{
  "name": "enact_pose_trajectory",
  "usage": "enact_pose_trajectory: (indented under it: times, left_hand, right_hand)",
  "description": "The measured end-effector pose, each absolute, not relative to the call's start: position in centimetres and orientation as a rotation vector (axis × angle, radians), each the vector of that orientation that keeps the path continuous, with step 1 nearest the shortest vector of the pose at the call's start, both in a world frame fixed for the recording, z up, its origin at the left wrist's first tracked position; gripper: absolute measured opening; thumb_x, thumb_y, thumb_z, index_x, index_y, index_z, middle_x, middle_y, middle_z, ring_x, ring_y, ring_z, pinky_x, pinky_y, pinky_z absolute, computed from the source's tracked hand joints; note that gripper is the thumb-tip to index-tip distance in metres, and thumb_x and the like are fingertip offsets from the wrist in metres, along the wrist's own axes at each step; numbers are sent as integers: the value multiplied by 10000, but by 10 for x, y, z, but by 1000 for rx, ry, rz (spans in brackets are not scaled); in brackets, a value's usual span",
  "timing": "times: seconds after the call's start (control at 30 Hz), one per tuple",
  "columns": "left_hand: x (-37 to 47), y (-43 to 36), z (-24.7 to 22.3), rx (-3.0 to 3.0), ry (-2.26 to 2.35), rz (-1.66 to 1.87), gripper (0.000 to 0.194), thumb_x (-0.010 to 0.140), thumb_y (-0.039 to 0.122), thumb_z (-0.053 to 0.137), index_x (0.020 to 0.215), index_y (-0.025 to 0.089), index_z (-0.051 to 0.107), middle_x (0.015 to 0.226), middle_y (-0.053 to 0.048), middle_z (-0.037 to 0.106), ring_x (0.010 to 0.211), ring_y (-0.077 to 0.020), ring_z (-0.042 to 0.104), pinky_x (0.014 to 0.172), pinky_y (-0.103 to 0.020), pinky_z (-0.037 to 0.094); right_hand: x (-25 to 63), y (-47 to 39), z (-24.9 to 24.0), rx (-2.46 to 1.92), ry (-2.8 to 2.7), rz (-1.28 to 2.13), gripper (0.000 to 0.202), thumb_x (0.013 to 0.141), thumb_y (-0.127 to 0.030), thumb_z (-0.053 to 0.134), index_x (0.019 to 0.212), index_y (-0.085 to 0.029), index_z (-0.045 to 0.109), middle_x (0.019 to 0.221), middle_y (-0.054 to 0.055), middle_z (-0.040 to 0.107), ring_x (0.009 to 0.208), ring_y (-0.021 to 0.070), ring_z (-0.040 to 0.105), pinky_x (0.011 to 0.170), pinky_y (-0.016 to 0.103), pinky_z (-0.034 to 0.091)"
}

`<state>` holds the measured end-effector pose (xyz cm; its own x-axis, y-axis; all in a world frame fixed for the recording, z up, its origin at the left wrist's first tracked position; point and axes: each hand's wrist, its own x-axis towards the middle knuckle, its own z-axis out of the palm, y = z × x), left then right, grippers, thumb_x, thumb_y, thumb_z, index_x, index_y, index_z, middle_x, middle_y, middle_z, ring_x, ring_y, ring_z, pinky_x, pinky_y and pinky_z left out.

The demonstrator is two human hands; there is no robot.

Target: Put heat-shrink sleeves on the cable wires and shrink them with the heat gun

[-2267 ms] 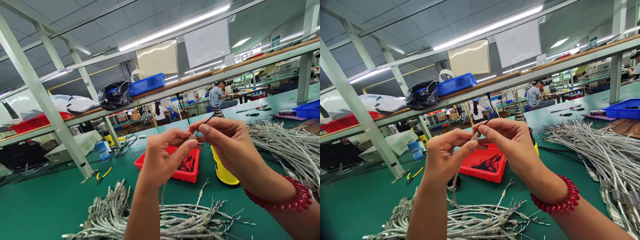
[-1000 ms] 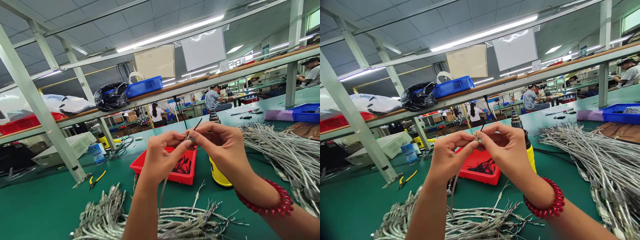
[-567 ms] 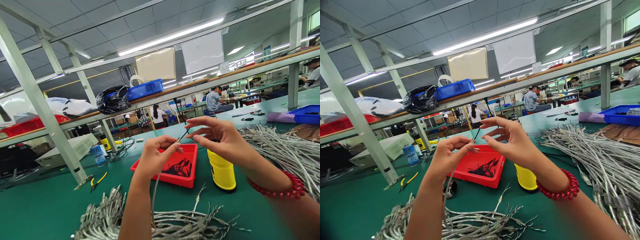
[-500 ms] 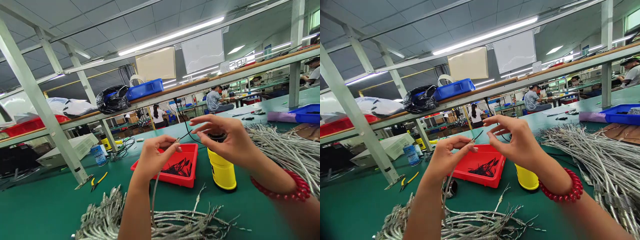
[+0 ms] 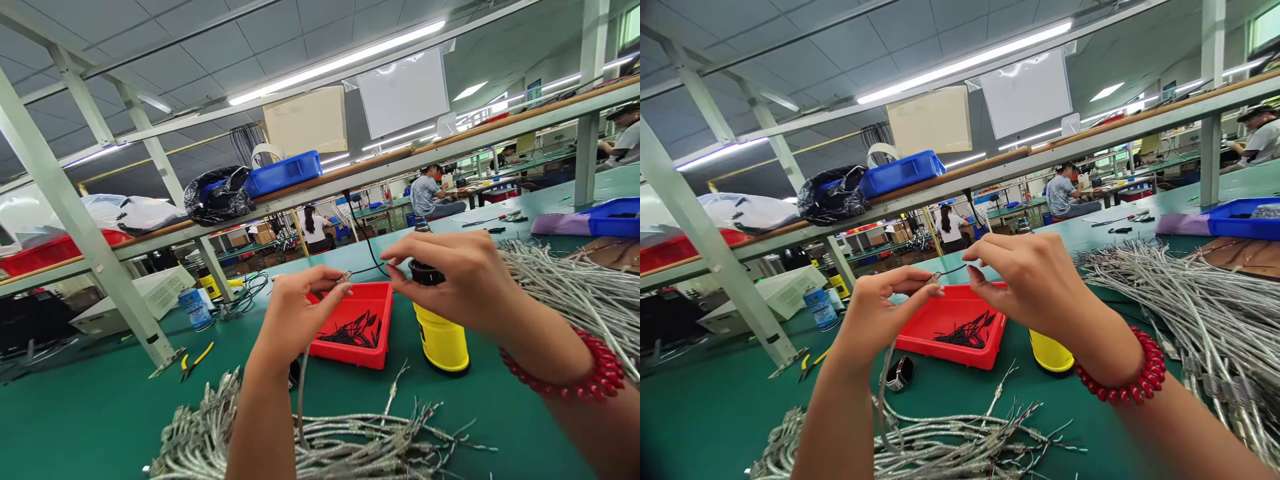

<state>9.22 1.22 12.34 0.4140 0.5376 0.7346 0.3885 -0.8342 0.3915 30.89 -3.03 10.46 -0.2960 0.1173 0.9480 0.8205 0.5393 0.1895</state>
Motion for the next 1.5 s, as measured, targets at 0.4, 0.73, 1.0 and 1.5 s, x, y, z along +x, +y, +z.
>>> enact_pose_trajectory:
  times: [0.4,0.73,1.0,1.5]
  left_hand:
    - [84,14,124,2586,931,1314,324,774,452,756,1036,262,748,769,-4,755,636,-184,665,589,-256,512]
    - [105,-2,129,2656,655,1064,185,937,302,571,788,212,635,905,9,599,835,-132,562,781,-248,447]
    - [107,-3,126,2743,748,1277,26,877,282,675,882,259,663,799,76,695,800,-145,579,807,-299,415]
    - [66,-7,135,2746,847,1521,123,830,178,641,712,214,639,678,61,662,652,-97,600,643,-223,456]
  right_hand:
    - [304,-31,106,-917,-1831,-837,109,782,-119,550,698,-177,586,666,-30,637,559,88,511,516,259,237]
    - [304,-38,106,-805,-1872,-710,84,729,-115,542,666,-167,524,598,-56,577,523,57,478,507,225,241]
    - [305,-39,107,-722,-1834,-687,101,730,-106,565,659,-163,524,582,-58,543,517,51,459,507,210,277]
    - [330,-60,119,-741,-1522,-648,168,752,-104,672,668,-211,574,608,-45,646,557,95,593,552,222,479]
